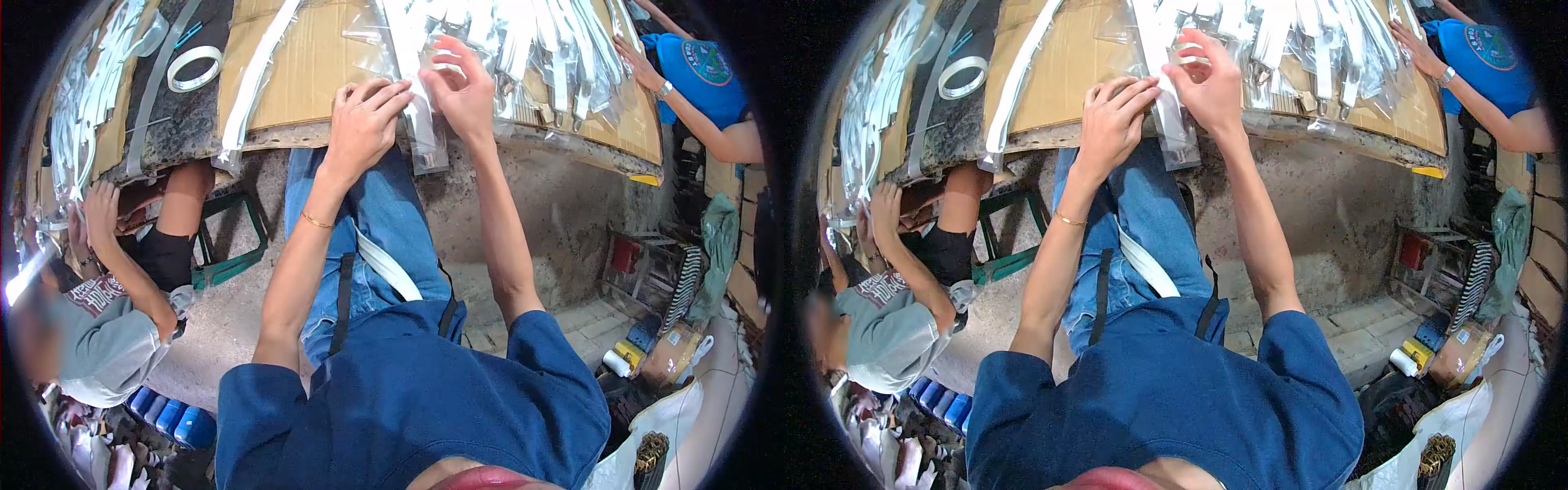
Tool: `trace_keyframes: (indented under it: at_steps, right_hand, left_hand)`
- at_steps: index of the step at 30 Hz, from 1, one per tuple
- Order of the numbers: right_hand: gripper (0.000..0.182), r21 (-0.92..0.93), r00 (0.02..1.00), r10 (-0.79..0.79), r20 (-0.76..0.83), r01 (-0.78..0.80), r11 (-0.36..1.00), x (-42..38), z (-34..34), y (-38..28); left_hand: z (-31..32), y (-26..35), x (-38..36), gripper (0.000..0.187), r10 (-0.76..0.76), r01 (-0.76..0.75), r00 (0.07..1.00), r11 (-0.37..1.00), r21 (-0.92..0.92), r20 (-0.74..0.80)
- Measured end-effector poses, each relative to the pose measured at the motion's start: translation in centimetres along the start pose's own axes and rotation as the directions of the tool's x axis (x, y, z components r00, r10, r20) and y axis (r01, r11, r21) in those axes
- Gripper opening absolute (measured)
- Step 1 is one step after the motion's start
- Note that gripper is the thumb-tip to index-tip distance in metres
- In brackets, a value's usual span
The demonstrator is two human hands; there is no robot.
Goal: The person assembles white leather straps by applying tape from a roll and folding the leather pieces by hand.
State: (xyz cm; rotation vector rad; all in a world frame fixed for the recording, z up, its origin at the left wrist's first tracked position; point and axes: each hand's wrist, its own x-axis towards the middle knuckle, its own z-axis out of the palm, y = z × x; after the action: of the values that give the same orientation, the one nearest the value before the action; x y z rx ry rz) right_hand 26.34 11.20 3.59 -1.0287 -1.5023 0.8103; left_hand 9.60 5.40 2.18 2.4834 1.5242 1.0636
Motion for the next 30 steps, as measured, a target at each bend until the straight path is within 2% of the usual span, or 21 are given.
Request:
trace_keyframes:
  at_steps: [1, 2, 4, 5, 7, 8, 10, 11, 13, 14, 16, 17, 19, 20, 22, 25, 30]
  right_hand:
    - [0.037, 0.159, 0.996, 0.067, -0.055, -0.057, 0.986, 0.0, 0.0, 0.0]
    - [0.037, 0.158, 0.996, 0.064, -0.055, -0.054, 0.986, 0.2, -0.3, 0.4]
    - [0.020, 0.221, 0.984, 0.175, -0.033, -0.164, 0.962, 0.8, -1.3, 0.9]
    - [0.020, 0.219, 0.985, 0.170, -0.034, -0.159, 0.963, 1.0, -1.8, 1.1]
    - [0.016, 0.065, 0.984, 0.130, 0.125, -0.139, 0.988, 1.7, -2.4, 0.2]
    - [0.016, 0.065, 0.983, 0.129, 0.127, -0.138, 0.988, 2.3, -2.7, -0.2]
    - [0.015, -0.050, 0.923, 0.055, 0.380, -0.039, 0.998, 3.7, -3.1, -0.7]
    - [0.015, -0.050, 0.922, 0.055, 0.383, -0.039, 0.998, 4.6, -3.2, -0.8]
    - [0.016, -0.223, 0.762, 0.064, 0.645, 0.107, 0.969, 6.3, -3.1, -1.4]
    - [0.016, -0.222, 0.759, 0.062, 0.648, 0.110, 0.969, 7.0, -2.9, -1.7]
    - [0.015, -0.401, 0.600, 0.212, 0.771, 0.200, 0.894, 8.1, -2.2, -2.7]
    - [0.015, -0.400, 0.598, 0.210, 0.774, 0.203, 0.894, 8.4, -1.9, -3.0]
    - [0.011, -0.419, 0.533, 0.181, 0.827, 0.370, 0.829, 8.7, -1.3, -3.2]
    - [0.011, -0.416, 0.529, 0.179, 0.830, 0.372, 0.830, 8.9, -1.0, -3.2]
    - [0.010, -0.425, 0.498, 0.160, 0.852, 0.482, 0.766, 9.0, -0.5, -3.3]
    - [0.011, -0.456, 0.447, 0.233, 0.864, 0.495, 0.740, 9.2, 0.1, -3.6]
    - [0.010, -0.495, 0.502, 0.207, 0.840, 0.553, 0.670, 8.3, 0.5, -3.2]
  left_hand:
    - [0.0, 0.0, 0.0, 0.036, 0.004, -0.004, 1.000, 1.000, -0.006, 0.003]
    - [0.0, -0.1, -0.1, 0.035, 0.008, -0.008, 1.000, 1.000, -0.012, 0.006]
    - [0.0, -0.2, -0.1, 0.035, 0.015, -0.015, 1.000, 1.000, -0.011, 0.004]
    - [0.1, -0.3, -0.1, 0.035, 0.020, -0.020, 1.000, 1.000, -0.010, 0.004]
    - [0.0, -0.2, -0.1, 0.035, 0.021, -0.021, 1.000, 1.000, -0.008, -0.003]
    - [0.0, -0.2, -0.1, 0.036, 0.019, -0.019, 1.000, 1.000, -0.008, -0.005]
    - [0.0, -0.1, 0.0, 0.034, 0.019, -0.019, 1.000, 1.000, -0.013, -0.013]
    - [0.0, -0.1, 0.0, 0.032, 0.020, -0.021, 1.000, 1.000, -0.017, -0.020]
    - [0.2, -0.3, -0.1, 0.033, 0.022, -0.022, 0.999, 1.000, -0.005, -0.024]
    - [0.3, -0.4, -0.2, 0.034, 0.027, -0.027, 0.999, 1.000, 0.005, -0.025]
    - [0.4, -0.4, -0.2, 0.034, 0.024, -0.024, 0.999, 1.000, 0.003, -0.029]
    - [0.4, -0.5, -0.3, 0.034, 0.024, -0.024, 0.999, 1.000, 0.001, -0.029]
    - [0.4, -0.6, -0.3, 0.034, 0.022, -0.022, 0.999, 1.000, 0.004, -0.034]
    - [0.4, -0.6, -0.3, 0.034, 0.021, -0.021, 0.999, 1.000, 0.004, -0.037]
    - [0.2, -0.5, -0.2, 0.035, 0.016, -0.016, 0.999, 1.000, -0.001, -0.028]
    - [0.2, -0.5, -0.2, 0.037, 0.018, -0.018, 1.000, 1.000, -0.006, -0.016]
    - [0.1, -0.4, -0.2, 0.039, 0.026, -0.026, 1.000, 1.000, 0.017, -0.012]
